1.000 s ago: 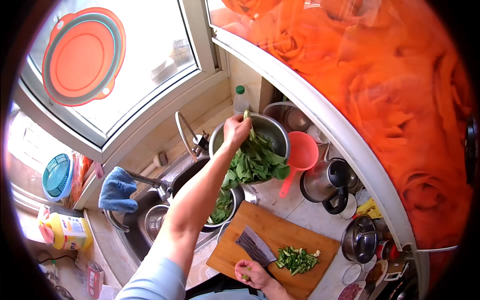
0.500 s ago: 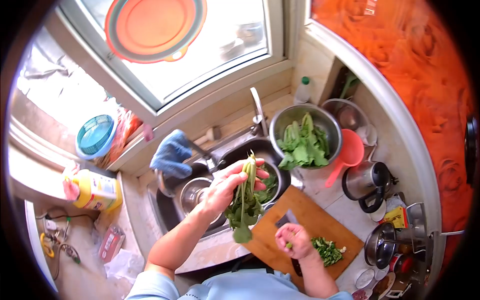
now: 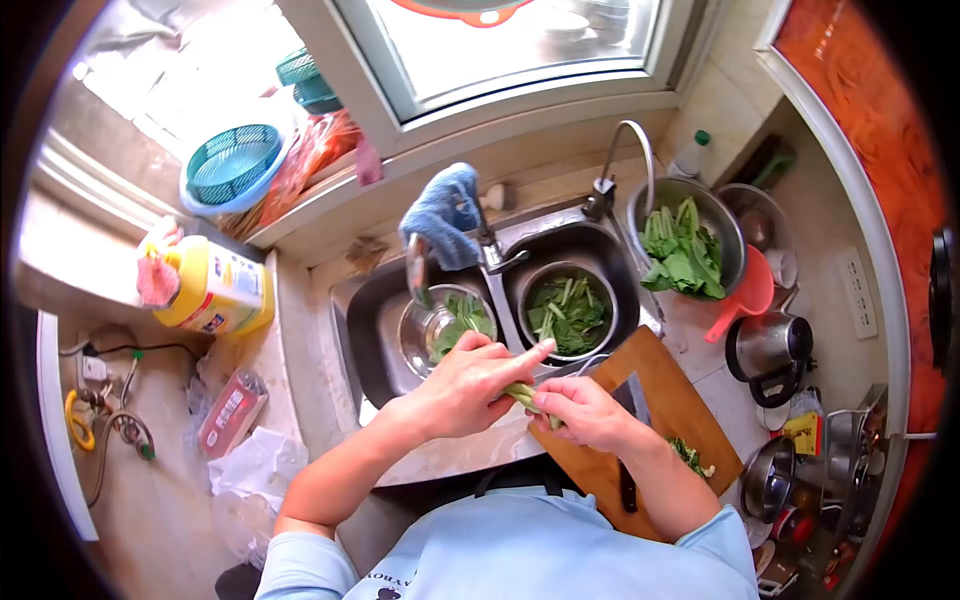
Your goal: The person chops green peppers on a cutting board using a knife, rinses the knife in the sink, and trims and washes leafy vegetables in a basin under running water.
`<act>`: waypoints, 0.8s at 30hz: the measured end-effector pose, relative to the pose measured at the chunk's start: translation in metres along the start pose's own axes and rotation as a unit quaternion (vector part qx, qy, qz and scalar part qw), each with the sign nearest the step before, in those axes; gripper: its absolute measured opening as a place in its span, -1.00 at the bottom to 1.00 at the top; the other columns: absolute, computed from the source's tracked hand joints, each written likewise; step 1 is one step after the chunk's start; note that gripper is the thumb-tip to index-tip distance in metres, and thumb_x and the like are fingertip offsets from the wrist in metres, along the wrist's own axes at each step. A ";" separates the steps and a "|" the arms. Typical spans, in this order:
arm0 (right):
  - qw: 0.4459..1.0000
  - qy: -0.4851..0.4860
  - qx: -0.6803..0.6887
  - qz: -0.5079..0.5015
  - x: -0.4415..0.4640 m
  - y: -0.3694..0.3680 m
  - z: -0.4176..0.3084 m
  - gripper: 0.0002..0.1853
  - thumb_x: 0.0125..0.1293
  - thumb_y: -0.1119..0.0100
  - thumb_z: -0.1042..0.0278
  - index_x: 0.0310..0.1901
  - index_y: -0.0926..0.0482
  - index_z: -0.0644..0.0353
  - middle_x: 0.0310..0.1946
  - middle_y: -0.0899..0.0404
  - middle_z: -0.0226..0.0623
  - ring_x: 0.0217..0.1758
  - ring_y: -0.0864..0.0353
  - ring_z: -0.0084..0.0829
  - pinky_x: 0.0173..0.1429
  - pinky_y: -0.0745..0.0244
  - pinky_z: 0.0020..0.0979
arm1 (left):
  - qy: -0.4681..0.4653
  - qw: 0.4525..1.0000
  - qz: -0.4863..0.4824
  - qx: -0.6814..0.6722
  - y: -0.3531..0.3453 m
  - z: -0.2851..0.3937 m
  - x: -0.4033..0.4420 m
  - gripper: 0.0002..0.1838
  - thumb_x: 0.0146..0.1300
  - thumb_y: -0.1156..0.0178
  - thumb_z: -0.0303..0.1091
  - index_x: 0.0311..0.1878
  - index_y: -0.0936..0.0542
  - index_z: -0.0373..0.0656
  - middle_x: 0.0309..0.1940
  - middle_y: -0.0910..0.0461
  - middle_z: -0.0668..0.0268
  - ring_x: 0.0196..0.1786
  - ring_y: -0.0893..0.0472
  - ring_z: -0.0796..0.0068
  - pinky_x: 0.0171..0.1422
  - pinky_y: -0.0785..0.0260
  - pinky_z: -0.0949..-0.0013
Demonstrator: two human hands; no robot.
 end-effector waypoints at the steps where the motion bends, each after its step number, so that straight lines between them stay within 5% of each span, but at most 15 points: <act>1: 0.999 -0.038 0.023 -0.006 0.001 -0.005 0.006 -0.71 0.51 0.03 0.17 -0.18 -0.57 0.22 -0.45 -0.49 -0.48 -0.57 -0.27 -0.71 -0.50 -0.17 -0.63 | 0.014 1.000 0.013 0.005 0.000 -0.002 -0.008 -0.23 -0.01 -0.38 -0.47 0.38 -0.43 -0.10 -0.34 -0.61 0.41 -0.23 -0.57 0.39 0.12 -0.25 0.24; 5: 0.997 -0.073 0.002 -0.028 0.014 -0.030 0.036 -0.76 0.48 0.15 0.29 -0.16 -0.52 0.22 -0.47 -0.42 -0.48 -0.65 -0.19 -0.71 -0.60 -0.09 -0.58 | -0.050 0.985 0.050 0.156 -0.015 -0.005 -0.043 -0.31 0.02 -0.37 -0.37 0.32 -0.49 -0.07 -0.25 -0.65 0.47 -0.21 -0.61 0.52 0.23 -0.26 0.24; 7: 0.998 -0.061 0.000 -0.014 0.018 -0.043 0.037 -0.74 0.48 0.21 0.30 -0.29 -0.46 0.20 -0.56 -0.34 -0.48 -0.66 -0.17 -0.69 -0.61 -0.06 -0.57 | -0.071 0.975 0.003 0.210 -0.018 0.006 -0.052 -0.40 0.17 -0.27 -0.26 0.33 -0.48 -0.05 0.11 -0.61 0.43 0.12 -0.55 0.46 0.42 -0.19 0.16; 9: 0.998 -0.062 -0.002 -0.019 0.022 -0.049 0.051 -0.72 0.49 0.24 0.30 -0.35 -0.42 0.17 -0.61 -0.29 -0.50 -0.66 -0.16 -0.68 -0.61 -0.04 -0.56 | -0.084 0.977 -0.052 0.190 -0.027 0.011 -0.062 -0.41 0.25 -0.21 -0.17 0.36 -0.44 -0.04 0.16 -0.58 0.42 0.19 -0.52 0.39 0.47 -0.15 0.13; 16: 0.982 -0.160 -0.018 -0.102 0.022 -0.058 0.074 -0.74 0.40 0.26 0.33 -0.35 -0.44 0.21 -0.55 -0.35 -0.47 -0.59 -0.25 -0.61 -0.51 -0.22 -0.51 | -0.087 0.967 -0.162 0.179 -0.057 0.000 -0.089 -0.44 0.41 -0.04 0.03 0.28 -0.44 -0.20 -0.25 -0.56 0.40 -0.13 -0.52 0.42 0.06 -0.28 0.28; 19: 0.987 -0.047 -0.129 -0.083 0.031 -0.057 0.095 -0.71 0.41 0.23 0.31 -0.34 -0.48 0.24 -0.55 -0.39 -0.45 -0.57 -0.32 -0.56 -0.43 -0.35 -0.44 | -0.091 0.968 -0.147 0.182 -0.068 -0.003 -0.094 -0.56 0.38 -0.07 0.01 0.07 -0.51 -0.17 -0.35 -0.52 0.39 -0.21 -0.50 0.44 -0.05 -0.23 0.31; 20: 0.973 -0.003 -0.224 -0.054 0.036 -0.052 0.102 -0.70 0.40 0.17 0.30 -0.30 -0.53 0.32 -0.52 -0.55 -0.17 -0.51 -0.53 -0.25 -0.29 -0.48 -0.23 | -0.082 0.969 -0.153 0.175 -0.073 -0.004 -0.096 -0.61 0.37 -0.08 -0.02 0.01 -0.52 -0.16 -0.37 -0.51 0.39 -0.23 -0.50 0.44 -0.06 -0.22 0.31; 24: 0.937 0.065 -0.327 0.104 0.042 -0.050 0.104 -0.66 0.37 0.14 0.24 -0.24 -0.54 0.37 -0.37 -0.55 0.31 -0.19 -0.56 0.30 -0.14 -0.45 0.07 | -0.027 0.969 -0.137 0.201 -0.097 -0.015 -0.099 -0.79 0.29 -0.11 -0.15 -0.26 -0.50 -0.08 -0.45 -0.49 0.41 -0.28 -0.47 0.43 -0.10 -0.20 0.30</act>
Point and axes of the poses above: each hand's wrist, its own x-axis towards the middle knuckle, its own y-axis out of the back of the hand, z = x × y, the point moved 6 cm from there along x, towards the middle knuckle
